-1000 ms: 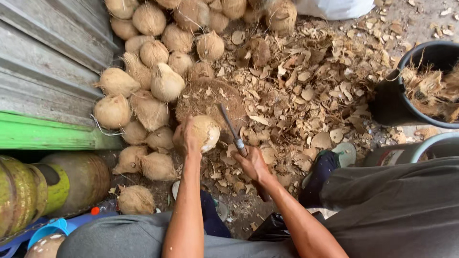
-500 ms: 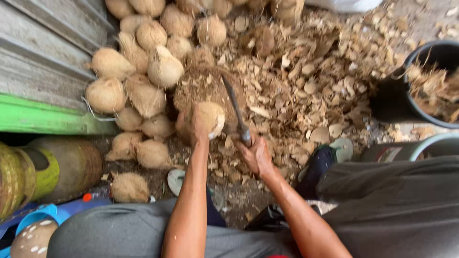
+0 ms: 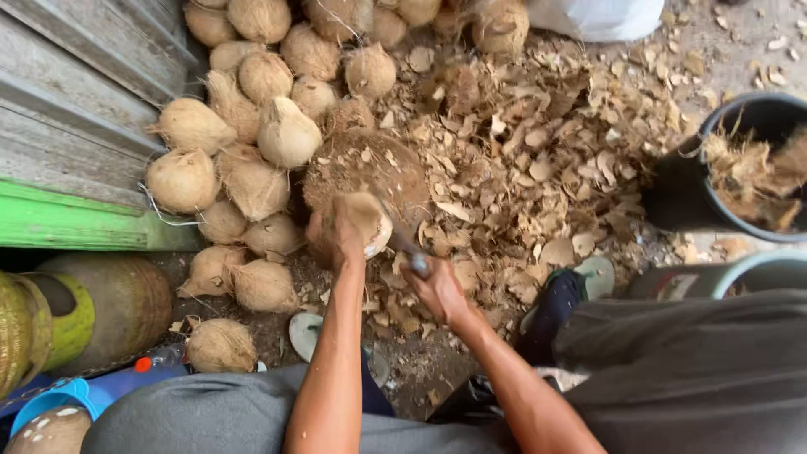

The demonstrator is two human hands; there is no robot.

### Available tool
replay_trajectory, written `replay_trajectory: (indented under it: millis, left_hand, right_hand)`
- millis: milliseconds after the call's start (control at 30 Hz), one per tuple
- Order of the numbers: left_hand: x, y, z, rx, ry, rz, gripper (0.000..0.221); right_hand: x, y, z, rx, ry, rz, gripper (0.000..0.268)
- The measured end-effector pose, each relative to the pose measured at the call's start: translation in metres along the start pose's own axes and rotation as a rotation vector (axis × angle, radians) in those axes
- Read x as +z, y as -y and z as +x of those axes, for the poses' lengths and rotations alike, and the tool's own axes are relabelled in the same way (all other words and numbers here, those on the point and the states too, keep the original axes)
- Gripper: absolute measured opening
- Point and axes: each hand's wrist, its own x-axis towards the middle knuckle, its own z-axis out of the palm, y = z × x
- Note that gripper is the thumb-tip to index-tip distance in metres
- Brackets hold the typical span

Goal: The person sits on the ground and uses a machete to peel the husk off a coconut. They repeatedly strike and scrape the coconut against a wooden block, removing the fibrous outer layer. The peeled coconut is then placed into a green basket.

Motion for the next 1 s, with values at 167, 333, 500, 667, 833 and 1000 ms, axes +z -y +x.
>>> replay_trajectory:
  millis: [167, 333, 500, 667, 833, 1000]
  left_hand:
    - [0.002, 0.016, 0.003, 0.053, -0.038, 0.037, 0.046]
    - [0.006, 0.016, 0.010, 0.130, -0.095, 0.031, 0.043]
    - [0.006, 0.032, 0.006, 0.419, -0.044, 0.361, 0.043]
    - [0.001, 0.000, -0.003, 0.163, -0.056, 0.146, 0.049]
    - [-0.002, -0.002, -0.018, 0.009, -0.081, 0.217, 0.043]
    - [0.008, 0.004, -0.001, 0.124, -0.095, 0.077, 0.046]
  right_hand:
    - [-0.001, -0.005, -0.008, 0.008, -0.079, -0.048, 0.023]
    - [-0.004, 0.011, 0.001, 0.184, 0.037, -0.017, 0.028]
    - [-0.008, 0.005, -0.010, 0.021, -0.096, -0.031, 0.033]
    - [-0.005, 0.017, -0.007, -0.004, 0.113, 0.011, 0.035]
    - [0.010, 0.002, -0.019, -0.150, -0.065, -0.170, 0.033]
    - [0.005, 0.005, 0.005, 0.146, 0.067, -0.152, 0.023]
